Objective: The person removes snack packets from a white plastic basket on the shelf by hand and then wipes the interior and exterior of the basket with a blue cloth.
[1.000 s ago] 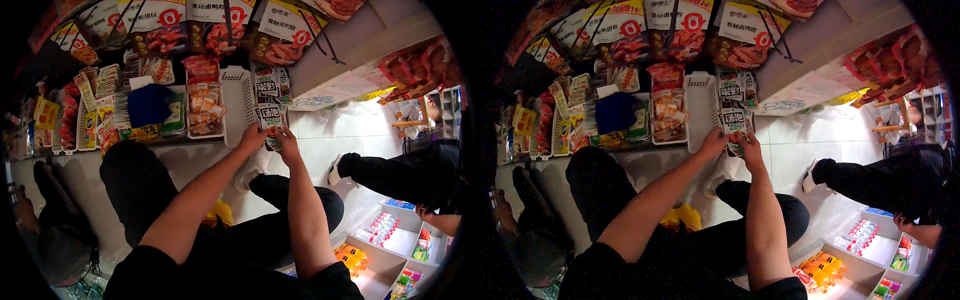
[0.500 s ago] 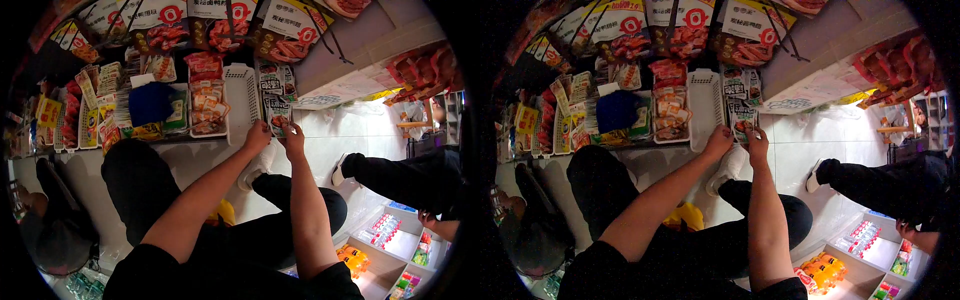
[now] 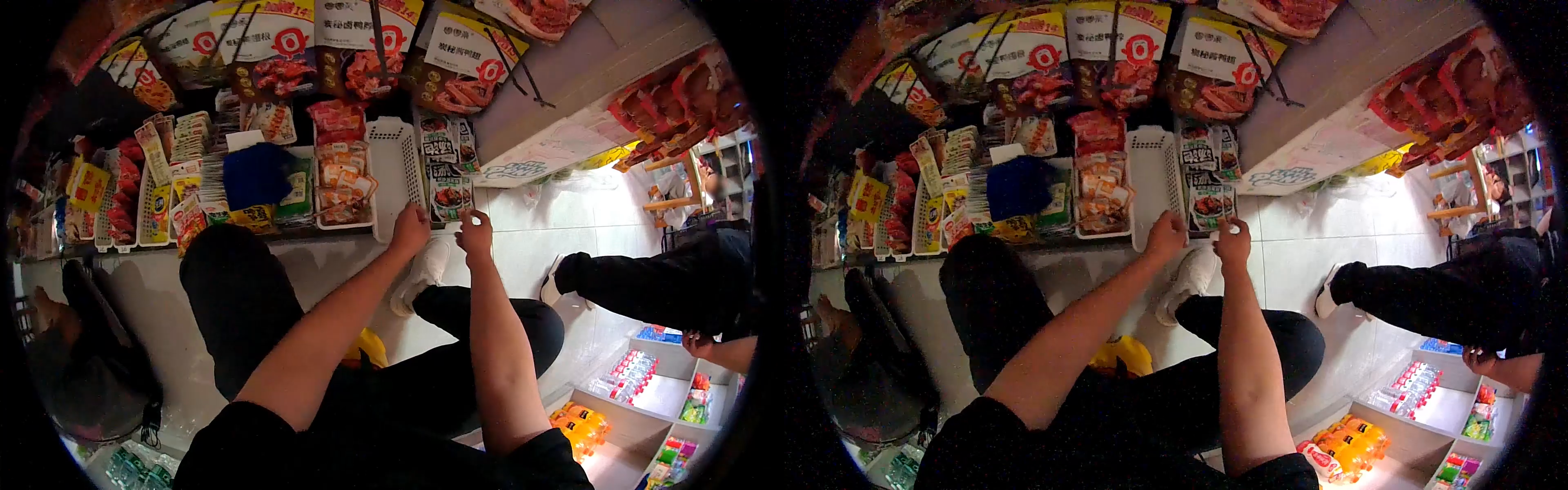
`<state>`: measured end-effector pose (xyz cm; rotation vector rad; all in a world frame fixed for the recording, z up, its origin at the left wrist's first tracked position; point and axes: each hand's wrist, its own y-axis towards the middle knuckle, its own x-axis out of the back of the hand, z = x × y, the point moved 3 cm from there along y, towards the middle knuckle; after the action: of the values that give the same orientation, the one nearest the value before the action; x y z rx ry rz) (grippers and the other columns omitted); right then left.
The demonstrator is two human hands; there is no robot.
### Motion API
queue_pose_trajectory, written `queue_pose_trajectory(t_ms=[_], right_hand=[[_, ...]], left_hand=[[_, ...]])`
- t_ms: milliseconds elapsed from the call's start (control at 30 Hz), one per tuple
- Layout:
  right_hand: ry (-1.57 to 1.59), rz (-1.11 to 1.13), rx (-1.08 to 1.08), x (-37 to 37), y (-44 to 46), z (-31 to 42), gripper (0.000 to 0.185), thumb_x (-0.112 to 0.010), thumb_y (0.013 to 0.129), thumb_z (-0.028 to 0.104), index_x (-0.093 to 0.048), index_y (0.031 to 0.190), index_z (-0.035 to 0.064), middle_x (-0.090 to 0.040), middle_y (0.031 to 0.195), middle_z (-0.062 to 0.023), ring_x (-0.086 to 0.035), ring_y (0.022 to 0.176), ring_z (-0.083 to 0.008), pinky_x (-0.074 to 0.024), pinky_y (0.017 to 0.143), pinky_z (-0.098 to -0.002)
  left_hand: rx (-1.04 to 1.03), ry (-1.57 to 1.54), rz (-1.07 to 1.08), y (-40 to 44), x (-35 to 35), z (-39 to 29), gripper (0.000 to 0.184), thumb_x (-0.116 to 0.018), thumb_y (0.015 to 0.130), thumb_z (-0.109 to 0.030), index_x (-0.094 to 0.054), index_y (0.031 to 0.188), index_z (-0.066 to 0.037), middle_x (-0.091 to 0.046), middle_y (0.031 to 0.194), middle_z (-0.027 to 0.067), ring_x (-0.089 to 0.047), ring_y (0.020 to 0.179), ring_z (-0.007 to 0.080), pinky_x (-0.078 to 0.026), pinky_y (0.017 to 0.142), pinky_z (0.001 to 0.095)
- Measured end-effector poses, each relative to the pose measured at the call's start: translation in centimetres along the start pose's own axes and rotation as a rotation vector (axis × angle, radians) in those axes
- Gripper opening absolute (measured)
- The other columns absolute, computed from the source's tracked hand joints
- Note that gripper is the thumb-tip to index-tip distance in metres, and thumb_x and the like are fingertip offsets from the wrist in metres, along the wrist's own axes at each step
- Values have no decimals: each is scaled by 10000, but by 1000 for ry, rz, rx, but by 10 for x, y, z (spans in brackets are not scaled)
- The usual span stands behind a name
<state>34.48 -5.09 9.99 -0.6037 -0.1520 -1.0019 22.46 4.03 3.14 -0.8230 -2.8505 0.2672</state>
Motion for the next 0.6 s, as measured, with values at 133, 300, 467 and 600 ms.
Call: queue_pose_trajectory(t_ms=[133,300,467,600], right_hand=[[-153,-145,275,8,14,-13,242,-580,860,243,-579,860,1,-510,538,-33,-481,409,-124,-389,370,-260],[-304,73,308,-21,-40,38,475,-494,893,396,-596,655,-1,-540,493,-92,-536,413,-194,-416,441,-332],[-399,411,503,-64,-75,66,363,-472,889,305,-619,720,19,-595,594,-123,-588,499,-219,-436,484,-348],[-535,799,427,-70,-112,114,192,-477,841,154,-610,890,24,-630,753,-128,-641,682,-255,-492,686,-369]], left_hand=[[197,-68,252,-30,20,-30,231,-565,834,-200,-572,841,30,-590,791,202,-594,756,370,-464,687,442],[-77,335,185,-42,50,-57,457,-501,890,-371,-598,670,18,-596,610,141,-574,537,246,-466,575,395],[-201,608,256,-20,118,-61,390,-565,828,-358,-622,708,8,-621,710,176,-604,684,326,-470,660,419],[-184,949,290,-19,228,-114,293,-580,804,-312,-625,847,-26,-619,850,173,-595,806,327,-465,701,433]])
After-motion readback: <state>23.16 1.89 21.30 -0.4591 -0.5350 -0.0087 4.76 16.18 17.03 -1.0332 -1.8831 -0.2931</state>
